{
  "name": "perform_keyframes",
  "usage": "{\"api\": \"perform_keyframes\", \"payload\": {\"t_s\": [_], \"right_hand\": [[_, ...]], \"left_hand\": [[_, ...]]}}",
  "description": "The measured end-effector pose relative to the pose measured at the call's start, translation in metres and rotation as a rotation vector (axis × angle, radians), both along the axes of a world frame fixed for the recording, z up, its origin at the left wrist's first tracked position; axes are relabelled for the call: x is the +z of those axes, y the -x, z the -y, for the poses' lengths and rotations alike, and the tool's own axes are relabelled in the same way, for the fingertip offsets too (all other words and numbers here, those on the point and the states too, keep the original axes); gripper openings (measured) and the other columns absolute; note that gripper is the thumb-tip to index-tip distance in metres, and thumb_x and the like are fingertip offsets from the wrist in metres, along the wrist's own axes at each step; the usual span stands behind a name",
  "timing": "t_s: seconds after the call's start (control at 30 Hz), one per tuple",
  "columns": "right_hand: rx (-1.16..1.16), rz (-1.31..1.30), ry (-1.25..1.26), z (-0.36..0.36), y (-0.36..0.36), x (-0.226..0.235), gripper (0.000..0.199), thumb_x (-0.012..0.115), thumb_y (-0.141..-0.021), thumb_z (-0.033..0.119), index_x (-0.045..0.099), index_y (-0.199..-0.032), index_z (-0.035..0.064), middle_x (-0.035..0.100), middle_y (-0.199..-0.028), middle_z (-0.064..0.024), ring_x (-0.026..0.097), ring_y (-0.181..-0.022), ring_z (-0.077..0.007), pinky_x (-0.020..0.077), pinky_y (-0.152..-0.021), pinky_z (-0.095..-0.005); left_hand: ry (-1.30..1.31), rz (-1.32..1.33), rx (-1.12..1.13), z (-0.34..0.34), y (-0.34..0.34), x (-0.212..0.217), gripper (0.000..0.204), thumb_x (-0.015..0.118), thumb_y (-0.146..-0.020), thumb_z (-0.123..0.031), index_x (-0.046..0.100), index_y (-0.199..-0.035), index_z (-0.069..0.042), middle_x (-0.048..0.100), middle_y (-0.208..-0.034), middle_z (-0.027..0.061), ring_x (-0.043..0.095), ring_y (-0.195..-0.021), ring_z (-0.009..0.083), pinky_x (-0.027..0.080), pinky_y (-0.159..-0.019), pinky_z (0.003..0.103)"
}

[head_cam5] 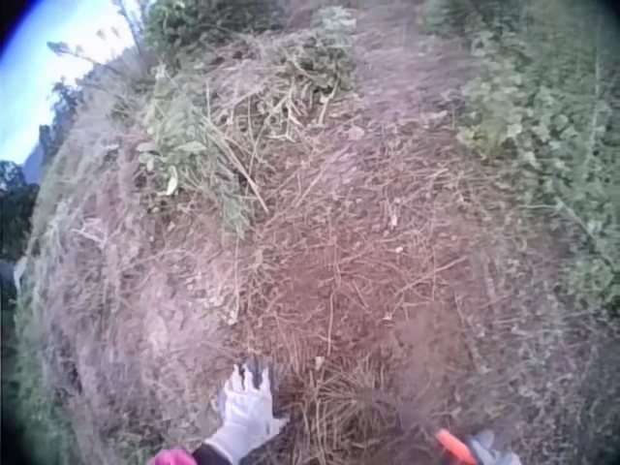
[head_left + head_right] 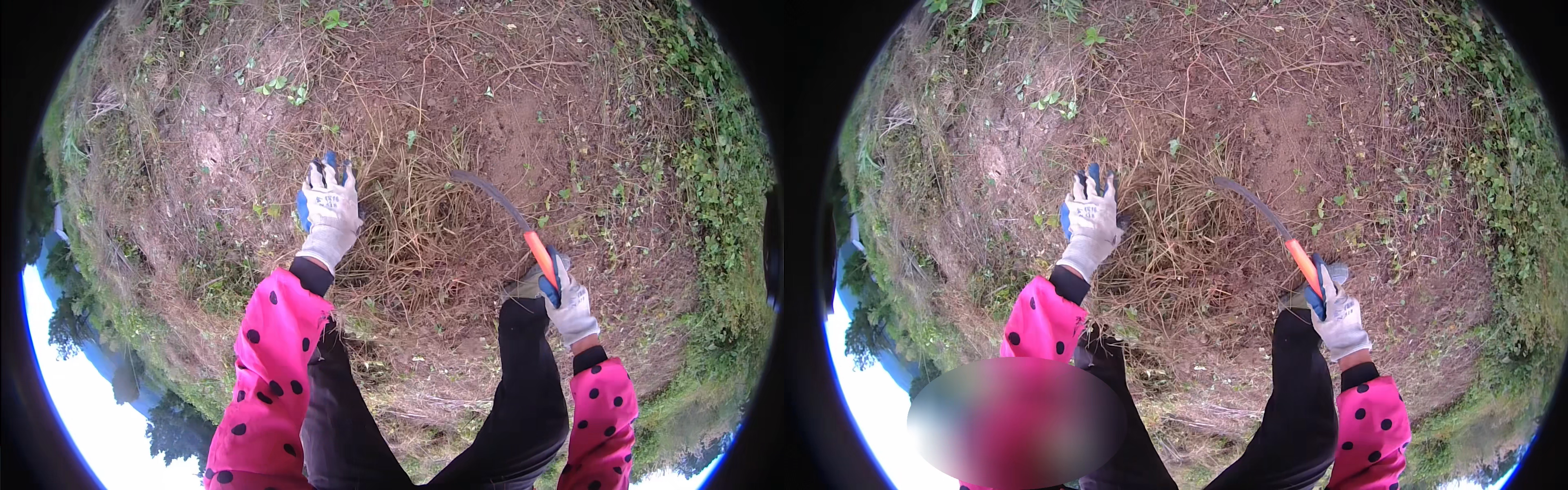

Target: The person uses a sickle to cut weeds and small plants at ground level in an outdoor area. They repeatedly swing the tool to sever vegetation, then gather and remove the cut material by hand.

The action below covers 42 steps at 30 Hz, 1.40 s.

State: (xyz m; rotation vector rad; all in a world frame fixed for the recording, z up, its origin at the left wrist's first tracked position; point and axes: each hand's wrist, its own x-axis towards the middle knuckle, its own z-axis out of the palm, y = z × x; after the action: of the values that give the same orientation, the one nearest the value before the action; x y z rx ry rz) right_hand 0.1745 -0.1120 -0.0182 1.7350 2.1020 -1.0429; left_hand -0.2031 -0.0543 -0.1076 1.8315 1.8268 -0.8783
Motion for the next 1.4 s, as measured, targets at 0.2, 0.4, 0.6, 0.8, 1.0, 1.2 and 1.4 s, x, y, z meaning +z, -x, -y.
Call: {"api": "perform_keyframes", "payload": {"t_s": [0.2,0.4,0.6,0.8,1.0,1.2,1.4], "right_hand": [[-0.363,-0.200,0.139,0.009,0.010,-0.001,0.055,0.056,-0.081,0.012,0.035,-0.132,0.0077,0.060,-0.096,-0.0203,0.060,-0.080,-0.0336,0.0479,-0.071,-0.0402],[-1.226,-0.775,0.286,0.015,0.018,-0.010,0.062,0.044,-0.081,-0.007,0.027,-0.137,0.0117,0.054,-0.073,-0.0025,0.048,-0.051,-0.0065,0.0439,-0.045,-0.0210],[-0.294,-0.184,-0.193,-0.065,0.061,-0.136,0.041,0.057,-0.081,0.025,0.045,-0.117,0.0090,0.058,-0.075,-0.0230,0.056,-0.072,-0.0416,0.0444,-0.065,-0.0477],[-0.930,-0.054,0.257,0.276,0.081,-0.120,0.049,0.065,-0.075,0.010,0.041,-0.116,0.0024,0.055,-0.079,-0.0068,0.054,-0.066,-0.0180,0.0443,-0.063,-0.0300],[-0.897,-0.250,0.113,0.164,0.108,-0.072,0.037,0.059,-0.079,0.008,0.043,-0.112,0.0047,0.054,-0.075,-0.0071,0.053,-0.059,-0.0186,0.0453,-0.055,-0.0301],[0.304,0.015,-0.205,-0.061,0.106,-0.136,0.038,0.056,-0.080,0.026,0.044,-0.109,0.0045,0.059,-0.081,-0.0166,0.059,-0.071,-0.0318,0.0462,-0.063,-0.0418],[0.177,0.134,-0.048,0.060,-0.038,-0.067,0.051,0.062,-0.076,0.020,0.040,-0.120,0.0055,0.060,-0.081,-0.0157,0.060,-0.067,-0.0335,0.0480,-0.060,-0.0405]], "left_hand": [[-0.069,0.455,0.562,-0.062,-0.092,-0.045,0.122,0.052,-0.060,-0.077,0.009,-0.136,0.009,0.021,-0.140,0.0258,0.021,-0.130,0.0382,0.016,-0.108,0.040],[0.118,0.203,0.267,-0.019,-0.133,-0.050,0.130,0.060,-0.054,-0.076,0.004,-0.136,0.008,0.018,-0.142,0.0216,0.018,-0.132,0.0350,0.015,-0.108,0.043],[0.065,0.476,0.248,-0.038,-0.093,-0.061,0.055,0.071,-0.064,-0.047,0.058,-0.093,-0.003,0.062,-0.087,0.0146,0.059,-0.087,0.0298,0.047,-0.077,0.038],[0.144,0.460,0.017,0.043,-0.056,-0.048,0.057,0.067,-0.067,-0.048,0.057,-0.102,-0.004,0.060,-0.089,0.0160,0.057,-0.088,0.0313,0.044,-0.078,0.040],[0.126,0.405,0.126,0.096,-0.028,-0.057,0.061,0.066,-0.068,-0.041,0.051,-0.115,-0.005,0.056,-0.100,0.0166,0.054,-0.094,0.0299,0.043,-0.084,0.038],[0.040,0.487,0.068,0.096,-0.047,-0.058,0.062,0.067,-0.066,-0.043,0.051,-0.114,-0.006,0.056,-0.099,0.0181,0.054,-0.094,0.0315,0.042,-0.083,0.040],[0.187,0.434,0.341,0.236,-0.050,-0.039,0.064,0.064,-0.068,-0.048,0.048,-0.117,-0.009,0.056,-0.097,0.0152,0.054,-0.092,0.0300,0.043,-0.081,0.041]]}}
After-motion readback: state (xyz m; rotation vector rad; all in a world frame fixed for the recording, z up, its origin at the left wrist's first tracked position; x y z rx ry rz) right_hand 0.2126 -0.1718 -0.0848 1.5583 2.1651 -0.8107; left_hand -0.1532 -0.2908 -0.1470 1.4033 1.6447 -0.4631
